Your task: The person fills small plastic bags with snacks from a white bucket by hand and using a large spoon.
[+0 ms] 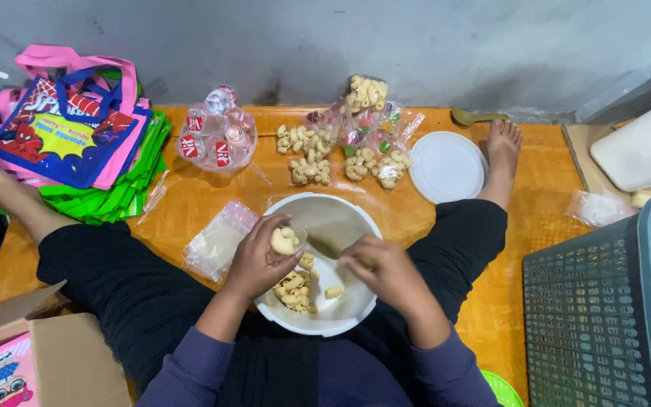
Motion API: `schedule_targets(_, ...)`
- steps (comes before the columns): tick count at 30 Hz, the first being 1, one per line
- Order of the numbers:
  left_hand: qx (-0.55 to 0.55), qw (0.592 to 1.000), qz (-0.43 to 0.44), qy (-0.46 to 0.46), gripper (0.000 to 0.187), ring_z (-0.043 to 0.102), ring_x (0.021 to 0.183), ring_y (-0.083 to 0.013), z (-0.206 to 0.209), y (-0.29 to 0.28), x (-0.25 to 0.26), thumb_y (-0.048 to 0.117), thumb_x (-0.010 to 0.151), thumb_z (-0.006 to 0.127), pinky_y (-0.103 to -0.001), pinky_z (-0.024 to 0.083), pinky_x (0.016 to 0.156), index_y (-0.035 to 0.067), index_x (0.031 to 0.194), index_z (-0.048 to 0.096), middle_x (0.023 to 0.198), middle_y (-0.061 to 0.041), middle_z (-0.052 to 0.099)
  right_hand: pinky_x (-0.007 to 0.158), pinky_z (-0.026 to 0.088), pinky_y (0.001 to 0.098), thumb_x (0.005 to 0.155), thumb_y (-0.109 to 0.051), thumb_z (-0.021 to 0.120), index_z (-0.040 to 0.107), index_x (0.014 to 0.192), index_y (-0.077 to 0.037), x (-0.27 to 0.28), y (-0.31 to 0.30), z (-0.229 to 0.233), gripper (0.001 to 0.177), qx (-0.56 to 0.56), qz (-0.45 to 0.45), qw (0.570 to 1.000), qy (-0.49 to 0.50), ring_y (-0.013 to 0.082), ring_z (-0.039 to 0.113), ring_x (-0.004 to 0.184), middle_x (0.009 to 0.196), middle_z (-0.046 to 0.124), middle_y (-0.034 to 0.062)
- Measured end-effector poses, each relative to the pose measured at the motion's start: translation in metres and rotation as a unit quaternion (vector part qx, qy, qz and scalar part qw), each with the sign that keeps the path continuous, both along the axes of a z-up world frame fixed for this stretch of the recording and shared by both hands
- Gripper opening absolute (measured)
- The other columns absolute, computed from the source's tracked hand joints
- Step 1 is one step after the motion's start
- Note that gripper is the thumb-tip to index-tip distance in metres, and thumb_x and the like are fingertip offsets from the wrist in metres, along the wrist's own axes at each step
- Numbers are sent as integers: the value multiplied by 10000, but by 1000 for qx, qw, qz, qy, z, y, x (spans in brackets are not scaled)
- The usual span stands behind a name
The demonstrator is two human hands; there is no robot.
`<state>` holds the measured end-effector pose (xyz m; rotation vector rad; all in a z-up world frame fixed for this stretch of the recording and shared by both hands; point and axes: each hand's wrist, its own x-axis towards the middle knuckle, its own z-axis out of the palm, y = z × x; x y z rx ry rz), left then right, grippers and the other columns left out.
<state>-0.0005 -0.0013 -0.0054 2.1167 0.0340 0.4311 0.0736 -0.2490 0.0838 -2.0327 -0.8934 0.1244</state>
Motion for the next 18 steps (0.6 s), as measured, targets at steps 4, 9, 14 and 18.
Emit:
schedule_targets(4,13,1000,4,-1,589,705,1110,-306,-6,1,-1,339,771,873,-432,566,964,147,1278,643,1156,-64,685,838,552,589,912,-96,643,725,1017,102,-4,20,0,238,-198,137,960,143,540,690,980,1078,715,355)
schedule_targets(9,29,999,3,26,791,661,1153,-378,8,-7,-4,339,702,896,-515,556,987,123,1370,532,1216,-121,610,1006,499,586,865,-218,759,663,1278,-1,-8,32,-26,476,16,90,995,37,481,618,1207,1297,667,258)
schedule_targets(14,51,993,-68,76,1148,466,1301,-571,20,-23,-9,256,617,933,-630,465,1111,7,1510,256,1378,-259,360,1015,519,523,859,-318,821,706,1165,-42,-4,46,-66,429,119,86,984,-101,404,665,1171,1238,706,161)
schedule_targets(18,2,972,-141,188,1062,283,1397,-637,23,-33,-10,36,706,748,-671,379,1162,42,1559,116,1466,-303,198,976,544,489,850,-350,837,718,978,-55,2,44,-69,343,142,68,981,-111,358,707,1082,1120,743,116)
